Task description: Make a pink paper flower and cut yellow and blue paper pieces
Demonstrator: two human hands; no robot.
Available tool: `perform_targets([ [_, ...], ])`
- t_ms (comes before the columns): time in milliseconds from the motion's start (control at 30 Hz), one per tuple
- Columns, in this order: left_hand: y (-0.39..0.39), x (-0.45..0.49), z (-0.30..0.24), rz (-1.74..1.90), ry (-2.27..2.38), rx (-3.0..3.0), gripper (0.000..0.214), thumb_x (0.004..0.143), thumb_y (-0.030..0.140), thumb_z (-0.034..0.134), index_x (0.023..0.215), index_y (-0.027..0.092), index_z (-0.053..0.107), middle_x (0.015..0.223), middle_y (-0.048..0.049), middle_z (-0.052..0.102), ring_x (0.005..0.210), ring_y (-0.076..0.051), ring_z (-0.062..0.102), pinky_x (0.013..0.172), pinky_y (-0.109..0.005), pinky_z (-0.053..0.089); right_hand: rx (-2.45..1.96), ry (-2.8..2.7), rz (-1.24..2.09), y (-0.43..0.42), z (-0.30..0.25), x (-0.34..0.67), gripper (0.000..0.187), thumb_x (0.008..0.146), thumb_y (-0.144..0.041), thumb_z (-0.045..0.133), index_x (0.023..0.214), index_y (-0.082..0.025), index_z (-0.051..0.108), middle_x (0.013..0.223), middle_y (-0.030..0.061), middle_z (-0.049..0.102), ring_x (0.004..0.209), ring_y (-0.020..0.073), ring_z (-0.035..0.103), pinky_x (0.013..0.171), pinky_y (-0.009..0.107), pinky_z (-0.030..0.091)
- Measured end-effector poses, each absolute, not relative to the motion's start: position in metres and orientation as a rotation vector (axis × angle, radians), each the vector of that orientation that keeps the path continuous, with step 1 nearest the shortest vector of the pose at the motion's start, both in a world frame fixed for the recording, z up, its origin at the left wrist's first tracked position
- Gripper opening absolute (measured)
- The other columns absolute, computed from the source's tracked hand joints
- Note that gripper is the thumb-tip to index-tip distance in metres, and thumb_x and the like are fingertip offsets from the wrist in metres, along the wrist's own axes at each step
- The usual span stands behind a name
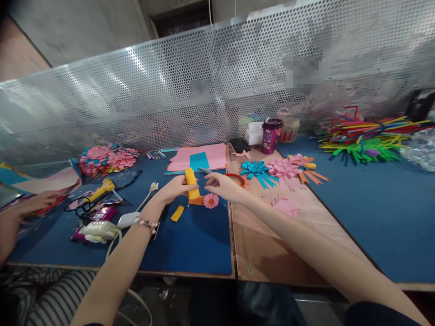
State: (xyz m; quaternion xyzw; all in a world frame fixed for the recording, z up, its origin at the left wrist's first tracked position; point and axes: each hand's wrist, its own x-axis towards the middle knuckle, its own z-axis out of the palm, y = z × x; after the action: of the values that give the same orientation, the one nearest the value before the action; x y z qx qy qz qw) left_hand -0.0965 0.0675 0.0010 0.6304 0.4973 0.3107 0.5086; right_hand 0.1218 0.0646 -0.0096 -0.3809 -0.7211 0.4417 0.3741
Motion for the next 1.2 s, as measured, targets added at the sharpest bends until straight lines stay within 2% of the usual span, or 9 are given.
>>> perform_targets([
  [233,0.086,-0.089,0.000,0.583,1.193,1.580,0.063,0.057,0.028,0.082,0.110,0.014,0.051,0.090,-0.0100,0.066,0.079,-0.023,0.066,0.061,-0.031,0.053,-1.148,-2.067,0.711,0.057,0.006,0.181,0.026,0.088,-0.027,0.050,0.108,-0.019,0.065,0.095,0.0062,0.069,0.081,0.0178,0.063,0.073,0.030,0.048],
  [367,0.092,-0.079,0.002,0.527,1.181,1.621,0.057,0.055,0.024,0.082,0.103,0.013,0.053,0.084,-0.0080,0.065,0.073,-0.023,0.065,0.053,-0.028,0.050,-1.265,-2.186,0.419,0.059,-0.003,0.184,0.022,0.087,-0.018,0.048,0.084,-0.016,0.069,0.081,0.0079,0.068,0.073,0.0193,0.060,0.070,0.032,0.044],
  [433,0.094,-0.077,0.002,0.517,1.189,1.631,0.056,0.055,0.024,0.081,0.103,0.013,0.053,0.083,-0.0081,0.065,0.071,-0.022,0.065,0.051,-0.027,0.048,-1.265,-2.275,0.312,0.061,-0.010,0.180,0.019,0.083,-0.012,0.050,0.077,-0.015,0.068,0.085,0.0088,0.068,0.078,0.0203,0.059,0.073,0.031,0.043],
  [567,0.091,-0.077,0.003,0.528,1.202,1.626,0.056,0.058,0.026,0.080,0.105,0.013,0.052,0.086,-0.0096,0.065,0.075,-0.024,0.065,0.054,-0.029,0.050,-1.259,-2.387,0.136,0.061,-0.022,0.172,0.018,0.084,-0.012,0.050,0.089,-0.015,0.068,0.102,0.0103,0.065,0.095,0.0211,0.057,0.081,0.029,0.041],
  [700,0.083,-0.083,0.010,0.567,1.173,1.590,0.055,0.065,0.028,0.076,0.113,0.017,0.051,0.100,-0.0123,0.065,0.093,-0.027,0.063,0.068,-0.035,0.054,-1.371,-2.381,-0.005,0.062,-0.026,0.169,0.022,0.089,-0.018,0.048,0.103,-0.010,0.063,0.109,0.0153,0.059,0.102,0.0250,0.052,0.082,0.032,0.041],
  [867,0.074,-0.100,0.017,0.714,0.960,1.296,0.055,0.069,0.017,0.072,0.119,0.023,0.050,0.118,-0.0134,0.060,0.108,-0.029,0.059,0.086,-0.049,0.050,-1.506,-2.378,-0.035,0.069,-0.026,0.165,0.027,0.090,-0.028,0.050,0.103,-0.009,0.064,0.103,0.0185,0.060,0.097,0.0279,0.054,0.080,0.034,0.041],
  [967,0.075,-0.109,0.015,0.778,0.917,1.066,0.050,0.070,0.013,0.069,0.116,0.023,0.053,0.123,-0.0139,0.058,0.110,-0.030,0.058,0.089,-0.054,0.047,-1.555,-2.358,0.015,0.075,-0.029,0.162,0.026,0.090,-0.027,0.049,0.097,-0.009,0.065,0.098,0.0179,0.060,0.095,0.0274,0.054,0.080,0.034,0.040],
  [1100,0.088,-0.112,0.006,0.836,1.001,0.943,0.031,0.076,0.026,0.066,0.104,0.015,0.059,0.116,-0.0200,0.061,0.102,-0.032,0.062,0.084,-0.051,0.052,-1.589,-2.268,0.120,0.078,-0.032,0.160,0.023,0.087,-0.025,0.051,0.090,-0.007,0.064,0.098,0.0187,0.059,0.096,0.0285,0.053,0.083,0.035,0.039],
  [1200,0.099,-0.108,-0.006,0.902,1.066,0.974,0.032,0.074,0.020,0.067,0.104,0.013,0.059,0.108,-0.0202,0.064,0.088,-0.028,0.067,0.076,-0.043,0.055,-1.615,-2.125,0.241,0.074,-0.031,0.161,0.024,0.086,-0.027,0.051,0.091,-0.006,0.063,0.099,0.0215,0.058,0.098,0.0306,0.053,0.081,0.035,0.039],
])
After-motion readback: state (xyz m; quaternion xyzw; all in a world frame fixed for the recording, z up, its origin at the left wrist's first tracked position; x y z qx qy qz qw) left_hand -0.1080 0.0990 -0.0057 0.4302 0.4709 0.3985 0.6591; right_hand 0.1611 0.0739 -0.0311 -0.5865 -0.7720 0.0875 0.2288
